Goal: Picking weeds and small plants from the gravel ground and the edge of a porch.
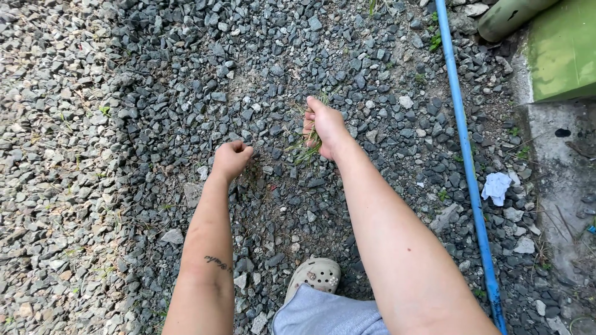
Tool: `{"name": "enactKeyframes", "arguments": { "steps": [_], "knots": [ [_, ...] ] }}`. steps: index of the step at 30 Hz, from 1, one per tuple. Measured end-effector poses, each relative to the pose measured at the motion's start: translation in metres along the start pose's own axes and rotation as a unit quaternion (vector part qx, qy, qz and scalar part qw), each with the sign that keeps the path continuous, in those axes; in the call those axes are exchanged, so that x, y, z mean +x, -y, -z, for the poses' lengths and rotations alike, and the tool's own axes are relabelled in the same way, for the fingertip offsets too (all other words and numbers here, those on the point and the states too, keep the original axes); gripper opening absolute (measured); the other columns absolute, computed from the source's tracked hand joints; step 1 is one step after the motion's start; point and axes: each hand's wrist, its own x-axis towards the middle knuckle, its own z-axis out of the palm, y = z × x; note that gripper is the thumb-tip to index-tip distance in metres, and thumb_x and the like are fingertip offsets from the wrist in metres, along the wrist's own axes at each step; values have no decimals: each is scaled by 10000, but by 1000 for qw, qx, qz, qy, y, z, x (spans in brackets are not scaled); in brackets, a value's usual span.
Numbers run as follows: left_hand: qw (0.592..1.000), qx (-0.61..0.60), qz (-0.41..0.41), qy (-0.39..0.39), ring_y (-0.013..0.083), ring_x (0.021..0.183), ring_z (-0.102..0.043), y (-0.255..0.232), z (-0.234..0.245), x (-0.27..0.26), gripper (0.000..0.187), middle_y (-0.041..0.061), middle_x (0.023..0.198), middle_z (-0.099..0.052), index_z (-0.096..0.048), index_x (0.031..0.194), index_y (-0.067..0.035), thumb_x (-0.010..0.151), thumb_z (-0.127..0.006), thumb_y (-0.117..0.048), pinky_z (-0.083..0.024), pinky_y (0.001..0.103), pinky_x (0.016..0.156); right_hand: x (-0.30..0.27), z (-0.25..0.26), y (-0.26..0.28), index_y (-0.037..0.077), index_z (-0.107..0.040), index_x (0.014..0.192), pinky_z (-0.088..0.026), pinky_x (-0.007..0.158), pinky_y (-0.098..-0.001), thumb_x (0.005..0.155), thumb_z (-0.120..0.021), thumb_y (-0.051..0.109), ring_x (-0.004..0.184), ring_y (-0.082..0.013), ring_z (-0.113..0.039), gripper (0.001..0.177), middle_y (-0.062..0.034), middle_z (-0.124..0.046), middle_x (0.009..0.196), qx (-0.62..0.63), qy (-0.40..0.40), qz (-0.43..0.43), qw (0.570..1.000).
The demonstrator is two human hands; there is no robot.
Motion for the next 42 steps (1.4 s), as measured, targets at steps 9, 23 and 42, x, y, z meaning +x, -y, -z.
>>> {"name": "enactKeyframes", "arguments": {
  "steps": [9, 23, 42],
  "knots": [
    [880, -455, -16, 135, 107, 645, -539, -73, 49, -10, 144, 0, 747, -600, -649, 862, -55, 941, -627, -173, -476, 268, 634, 6, -27, -6, 198, -437, 710, -267, 441, -292, 964, -578, 512, 501, -94, -352, 428, 66, -392, 594, -25, 78, 7, 997],
    [924, -360, -118, 47, 58, 742, -626, -94, 104, -47, 156, -4, 844, -739, -761, 959, -47, 931, -704, -190, -523, 250, 706, -32, -107, 5, 194, -707, 973, -455, 568, -329, 897, -587, 580, 771, -125, -510, 412, 34, -562, 860, -212, 74, 35, 974],
    [965, -263, 0, -26, 158, 756, -723, 1, 147, -61, 397, 68, 938, -769, -700, 1156, -42, 960, -668, -386, -574, 306, 713, -7, -173, -11, 193, -602, 892, -392, 467, -280, 931, -610, 354, 612, -105, -530, 167, 44, -572, 714, -140, 126, 19, 982]
  ]
}}
